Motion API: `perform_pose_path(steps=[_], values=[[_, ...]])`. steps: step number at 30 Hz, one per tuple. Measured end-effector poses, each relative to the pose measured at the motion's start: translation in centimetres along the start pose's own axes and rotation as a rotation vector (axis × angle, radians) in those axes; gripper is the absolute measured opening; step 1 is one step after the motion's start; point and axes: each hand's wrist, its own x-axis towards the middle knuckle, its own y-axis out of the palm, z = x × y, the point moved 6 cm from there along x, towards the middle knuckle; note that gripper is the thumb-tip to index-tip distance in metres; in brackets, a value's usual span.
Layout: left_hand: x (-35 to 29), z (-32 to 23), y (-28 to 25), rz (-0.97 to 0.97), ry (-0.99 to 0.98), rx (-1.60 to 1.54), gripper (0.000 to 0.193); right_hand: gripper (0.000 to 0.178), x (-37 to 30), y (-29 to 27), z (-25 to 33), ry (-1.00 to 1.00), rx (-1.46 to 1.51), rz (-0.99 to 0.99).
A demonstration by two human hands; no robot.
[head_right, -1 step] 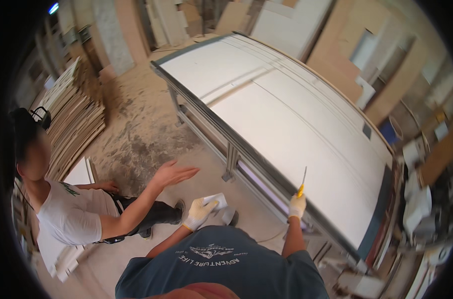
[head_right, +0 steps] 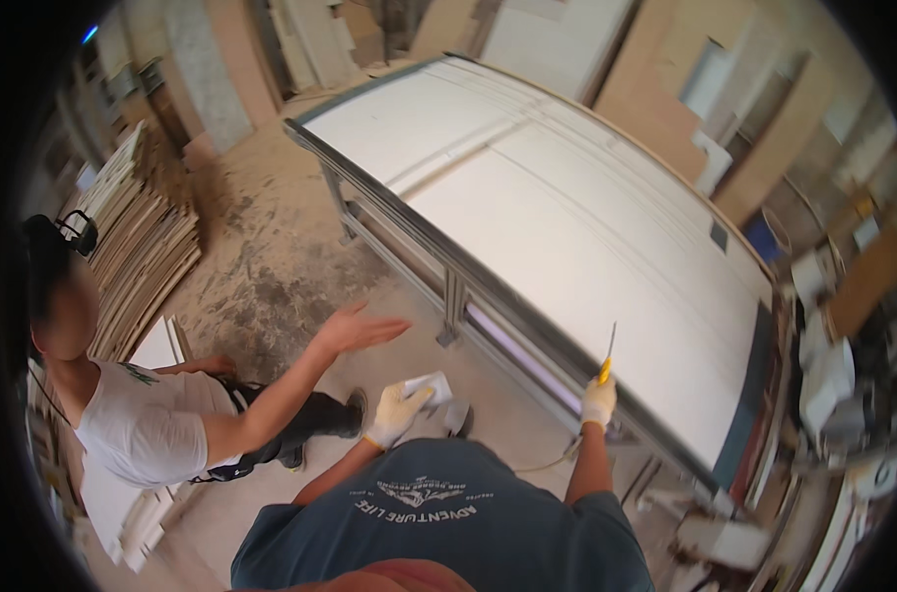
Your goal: The person removes small white panels from a large sheet on a worktable, stacks them on the floor, and then lifts and stacks larger white panels. The person also picks up and places thin wooden strips on the table. A coworker assists by moving panels and strips.
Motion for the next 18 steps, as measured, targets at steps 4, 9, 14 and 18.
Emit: perform_pose_path(steps=[4, 9, 14, 18], values=[[-5.9, 1.4, 3.0, 0.16, 0.019, 0.02, 0.036, 0.026, -7.4, -11.4, -14.9, 0.045, -0.098, -0.067], [-12.9, 2.6, 6.5, 0.337, 0.222, 0.23, 0.041, 0.029, -19.2, -21.6, -24.1, 0.152, -0.209, -0.009], [-20.6, 4.1, 8.6, 0.388, 0.188, 0.324, 0.046, 0.033, -24.8, -20.8, -20.6, -0.076, -0.101, 0.132], [-25.6, 4.6, 10.5, 0.459, 0.084, 0.094, 0.048, 0.029, -27.3, -17.4, -13.4, -0.17, -0.038, 0.273]])
